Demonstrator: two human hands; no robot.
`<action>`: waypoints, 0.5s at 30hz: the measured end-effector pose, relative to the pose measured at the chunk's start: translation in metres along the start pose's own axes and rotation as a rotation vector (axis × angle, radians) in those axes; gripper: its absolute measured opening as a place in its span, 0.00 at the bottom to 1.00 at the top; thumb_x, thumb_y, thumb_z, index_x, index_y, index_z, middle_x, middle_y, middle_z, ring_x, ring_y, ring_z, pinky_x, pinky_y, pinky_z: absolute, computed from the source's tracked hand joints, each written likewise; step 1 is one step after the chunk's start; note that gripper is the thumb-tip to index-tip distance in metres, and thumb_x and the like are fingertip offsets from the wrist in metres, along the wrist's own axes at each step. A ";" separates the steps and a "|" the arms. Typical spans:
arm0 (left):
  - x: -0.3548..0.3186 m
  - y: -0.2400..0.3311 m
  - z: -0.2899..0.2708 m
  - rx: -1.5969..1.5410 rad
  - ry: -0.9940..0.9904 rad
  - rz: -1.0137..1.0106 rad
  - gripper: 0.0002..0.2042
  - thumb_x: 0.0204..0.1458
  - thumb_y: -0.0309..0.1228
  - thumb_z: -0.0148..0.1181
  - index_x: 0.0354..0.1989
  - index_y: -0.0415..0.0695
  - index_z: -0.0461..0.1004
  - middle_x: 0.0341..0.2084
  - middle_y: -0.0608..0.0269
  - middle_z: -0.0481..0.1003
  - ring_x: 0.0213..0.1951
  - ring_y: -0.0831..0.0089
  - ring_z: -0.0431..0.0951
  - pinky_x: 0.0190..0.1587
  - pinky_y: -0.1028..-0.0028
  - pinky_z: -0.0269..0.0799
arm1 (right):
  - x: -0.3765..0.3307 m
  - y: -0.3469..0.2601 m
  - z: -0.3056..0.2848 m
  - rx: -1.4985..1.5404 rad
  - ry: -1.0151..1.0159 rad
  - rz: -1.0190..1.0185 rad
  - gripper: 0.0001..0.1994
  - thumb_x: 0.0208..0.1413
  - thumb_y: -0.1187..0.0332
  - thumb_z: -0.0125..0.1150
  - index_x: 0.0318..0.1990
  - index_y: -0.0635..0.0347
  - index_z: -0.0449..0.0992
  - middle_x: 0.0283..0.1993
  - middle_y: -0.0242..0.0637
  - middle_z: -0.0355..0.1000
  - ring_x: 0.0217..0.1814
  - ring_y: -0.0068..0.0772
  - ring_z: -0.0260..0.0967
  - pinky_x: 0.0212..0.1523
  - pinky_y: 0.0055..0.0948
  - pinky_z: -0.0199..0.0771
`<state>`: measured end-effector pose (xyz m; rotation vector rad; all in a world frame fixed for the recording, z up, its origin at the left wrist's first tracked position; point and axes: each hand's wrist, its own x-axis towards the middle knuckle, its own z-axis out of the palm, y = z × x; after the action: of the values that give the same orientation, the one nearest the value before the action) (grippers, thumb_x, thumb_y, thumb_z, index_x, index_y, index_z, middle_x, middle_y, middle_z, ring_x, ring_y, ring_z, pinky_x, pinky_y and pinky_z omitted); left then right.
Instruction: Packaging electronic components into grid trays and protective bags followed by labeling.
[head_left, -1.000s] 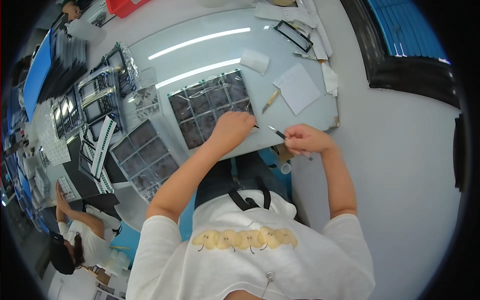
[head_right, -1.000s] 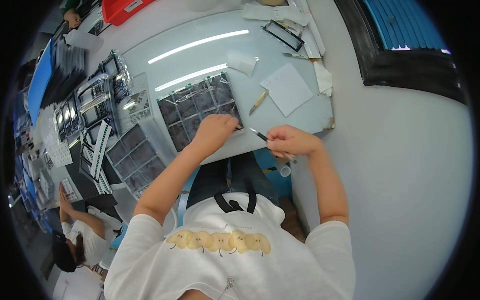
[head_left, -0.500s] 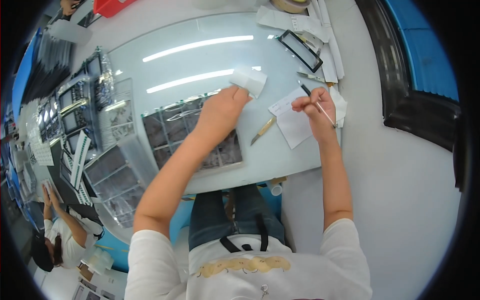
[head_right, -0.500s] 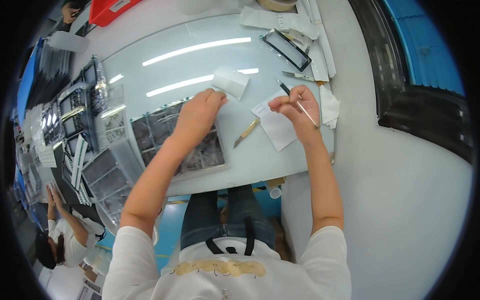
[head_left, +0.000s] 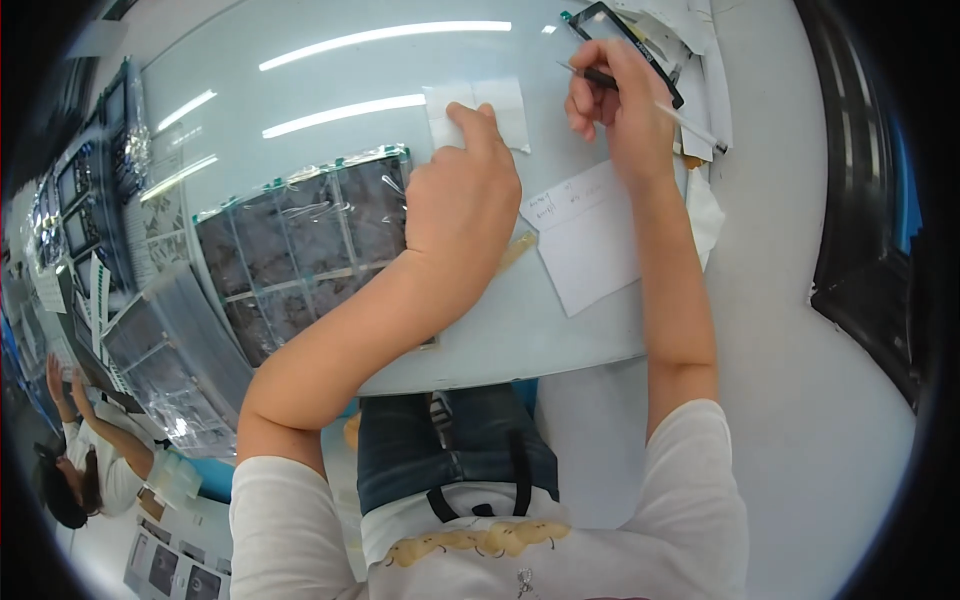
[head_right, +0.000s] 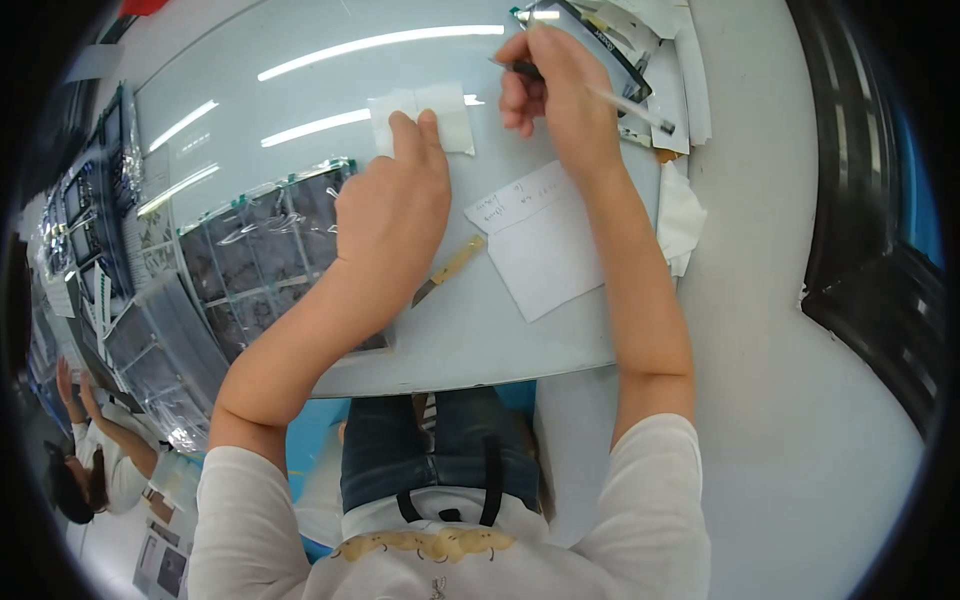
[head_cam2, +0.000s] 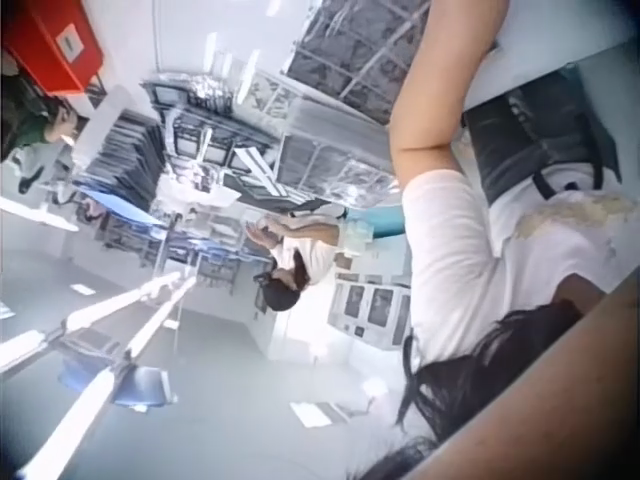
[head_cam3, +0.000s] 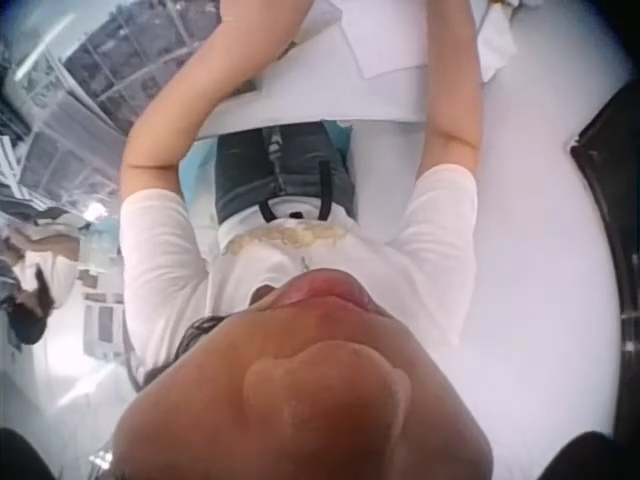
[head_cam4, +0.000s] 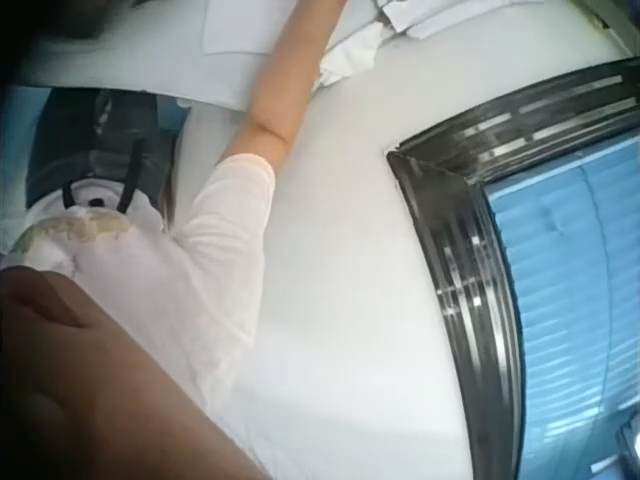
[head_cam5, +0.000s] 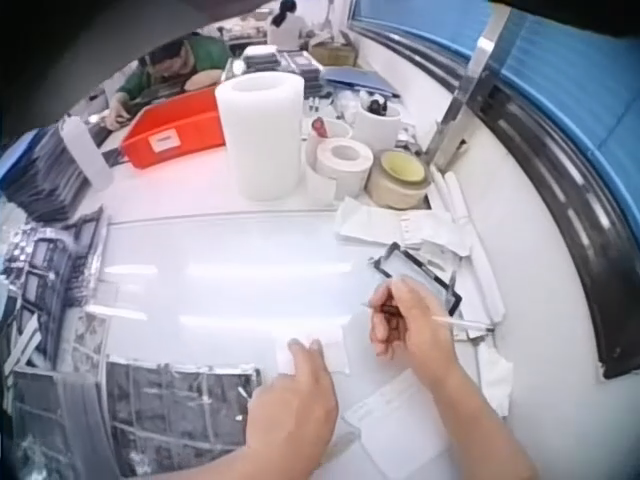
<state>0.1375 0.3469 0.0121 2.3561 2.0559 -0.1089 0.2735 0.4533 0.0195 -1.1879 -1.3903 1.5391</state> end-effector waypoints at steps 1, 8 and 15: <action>-0.001 -0.001 0.000 0.033 -0.003 0.000 0.26 0.44 0.24 0.56 0.56 0.33 0.67 0.52 0.42 0.68 0.24 0.73 0.76 0.21 0.76 0.74 | 0.003 -0.002 0.002 -0.004 0.008 0.005 0.22 0.64 0.51 0.39 0.31 0.62 0.70 0.16 0.29 0.59 0.16 0.19 0.57 0.18 0.18 0.52; -0.008 -0.002 0.009 0.069 0.089 0.018 0.28 0.40 0.25 0.57 0.56 0.38 0.69 0.54 0.45 0.68 0.19 0.78 0.70 0.17 0.80 0.69 | 0.020 0.018 0.023 -0.064 -0.107 0.005 0.12 0.56 0.61 0.59 0.28 0.59 0.70 0.14 0.24 0.60 0.14 0.13 0.52 0.15 0.17 0.48; -0.009 -0.012 -0.002 -0.018 0.032 0.016 0.27 0.39 0.27 0.56 0.55 0.38 0.70 0.55 0.46 0.68 0.18 0.78 0.70 0.16 0.79 0.69 | 0.023 0.015 0.021 -0.185 -0.083 -0.010 0.14 0.50 0.66 0.67 0.22 0.56 0.65 0.15 0.26 0.65 0.15 0.13 0.58 0.16 0.16 0.50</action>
<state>0.1248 0.3401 0.0150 2.3790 2.0429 -0.0527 0.2474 0.4659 0.0013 -1.2358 -1.6198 1.4936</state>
